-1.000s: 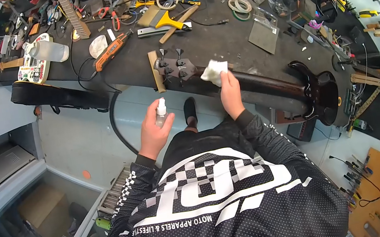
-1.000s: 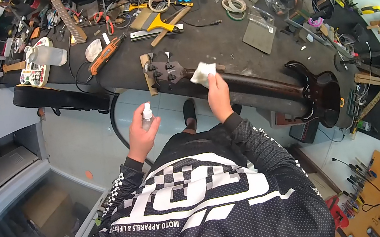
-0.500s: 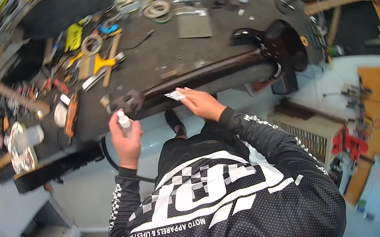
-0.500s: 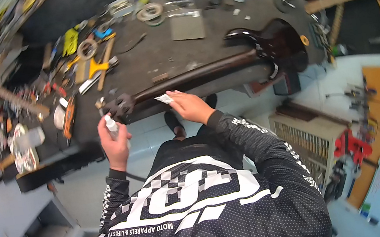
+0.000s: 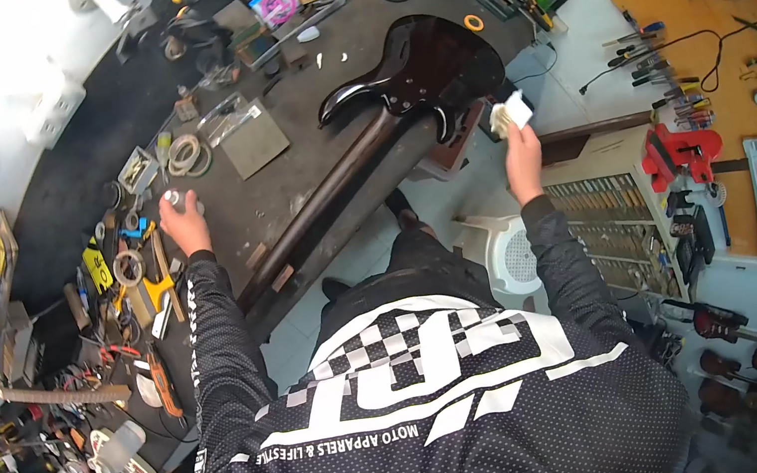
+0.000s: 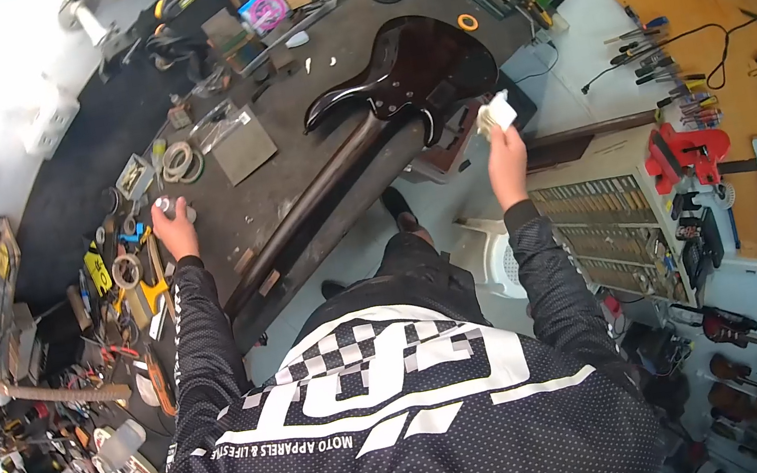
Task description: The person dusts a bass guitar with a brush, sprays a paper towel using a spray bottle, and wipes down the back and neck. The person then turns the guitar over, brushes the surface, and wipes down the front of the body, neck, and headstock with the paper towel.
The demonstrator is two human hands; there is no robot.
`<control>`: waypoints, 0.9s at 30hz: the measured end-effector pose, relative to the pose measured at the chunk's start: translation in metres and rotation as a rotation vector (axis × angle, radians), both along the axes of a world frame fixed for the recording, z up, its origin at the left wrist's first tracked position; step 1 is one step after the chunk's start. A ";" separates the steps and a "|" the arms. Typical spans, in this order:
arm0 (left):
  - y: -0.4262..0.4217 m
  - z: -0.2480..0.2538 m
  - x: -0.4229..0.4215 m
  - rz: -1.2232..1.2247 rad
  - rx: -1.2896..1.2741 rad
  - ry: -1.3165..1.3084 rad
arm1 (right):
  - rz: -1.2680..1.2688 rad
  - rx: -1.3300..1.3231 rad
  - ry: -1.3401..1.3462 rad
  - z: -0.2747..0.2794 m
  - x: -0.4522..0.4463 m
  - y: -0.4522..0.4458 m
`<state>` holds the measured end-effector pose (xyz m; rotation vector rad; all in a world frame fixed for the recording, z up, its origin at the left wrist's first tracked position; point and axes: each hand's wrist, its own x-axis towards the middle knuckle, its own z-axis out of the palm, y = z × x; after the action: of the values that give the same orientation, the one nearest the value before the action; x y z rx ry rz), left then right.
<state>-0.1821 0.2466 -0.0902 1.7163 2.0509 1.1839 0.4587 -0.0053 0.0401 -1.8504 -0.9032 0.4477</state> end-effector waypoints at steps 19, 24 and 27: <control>-0.051 0.009 0.056 0.422 -0.233 -0.004 | 0.735 -0.321 -0.878 -0.081 0.184 0.186; -0.102 0.066 0.137 0.428 -0.146 0.208 | 0.637 -0.214 -0.759 -0.107 0.183 0.197; -0.126 0.080 0.175 0.455 -0.141 0.157 | 0.907 -0.191 -0.594 -0.089 0.108 0.184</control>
<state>-0.0069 0.1209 -0.0106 1.3569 2.6474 1.0058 0.5665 0.1789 -0.0484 -1.6700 -2.1887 0.5379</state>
